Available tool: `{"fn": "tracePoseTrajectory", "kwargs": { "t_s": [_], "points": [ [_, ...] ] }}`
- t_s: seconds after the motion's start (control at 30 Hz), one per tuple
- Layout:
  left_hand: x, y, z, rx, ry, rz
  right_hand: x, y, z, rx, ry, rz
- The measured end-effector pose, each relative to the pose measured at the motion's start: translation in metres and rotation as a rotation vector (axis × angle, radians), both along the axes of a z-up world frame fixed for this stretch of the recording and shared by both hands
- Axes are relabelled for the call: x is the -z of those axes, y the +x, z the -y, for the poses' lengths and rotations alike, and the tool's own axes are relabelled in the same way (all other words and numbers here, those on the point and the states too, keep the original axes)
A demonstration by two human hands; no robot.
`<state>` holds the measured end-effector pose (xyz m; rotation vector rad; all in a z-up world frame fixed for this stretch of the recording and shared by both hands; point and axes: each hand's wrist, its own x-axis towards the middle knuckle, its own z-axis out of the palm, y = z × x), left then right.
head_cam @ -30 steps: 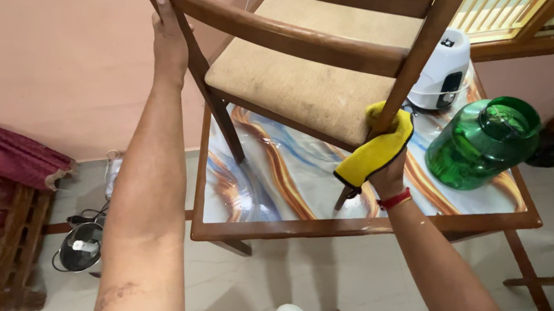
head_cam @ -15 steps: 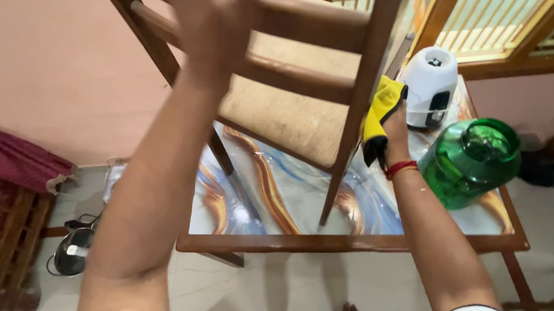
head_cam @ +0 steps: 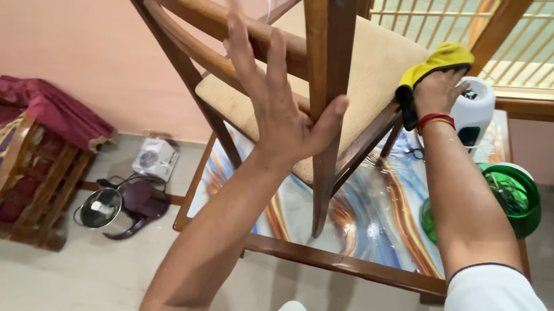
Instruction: The person wipes a wooden chair with a yellow cloth, cleaning the seat, legs, and backrest. The person then lifts the chair to wipe the underside and legs before placing it back down.
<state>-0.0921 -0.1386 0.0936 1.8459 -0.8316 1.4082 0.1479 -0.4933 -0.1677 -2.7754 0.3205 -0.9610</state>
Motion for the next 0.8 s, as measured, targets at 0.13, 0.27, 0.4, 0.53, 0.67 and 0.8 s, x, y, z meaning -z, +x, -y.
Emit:
{"fn": "tracePoseTrajectory", "kwargs": {
  "t_s": [0.13, 0.27, 0.4, 0.53, 0.67, 0.8],
  "points": [
    [0.017, 0.007, -0.008, -0.047, 0.041, 0.02, 0.013, -0.022, -0.025, -0.456, 0.394, 0.273],
    [0.03, 0.007, -0.006, 0.0, -0.036, -0.043, 0.003, -0.094, -0.095, -0.8, 1.165, 0.368],
    [0.037, 0.005, -0.002, -0.03, -0.116, -0.035, -0.025, -0.164, -0.146, -0.782, 0.604, 0.485],
    [0.038, 0.006, 0.0, 0.063, -0.186, -0.062, -0.021, -0.215, -0.169, -0.78, 0.079, 0.39],
    [0.03, -0.001, -0.001, 0.083, -0.149, -0.092, -0.003, -0.254, -0.182, -1.0, 0.502, 0.293],
    [0.018, -0.005, -0.007, -0.102, 0.074, -0.04, -0.006, -0.278, -0.186, -1.009, 0.256, 0.359]
  ]
}}
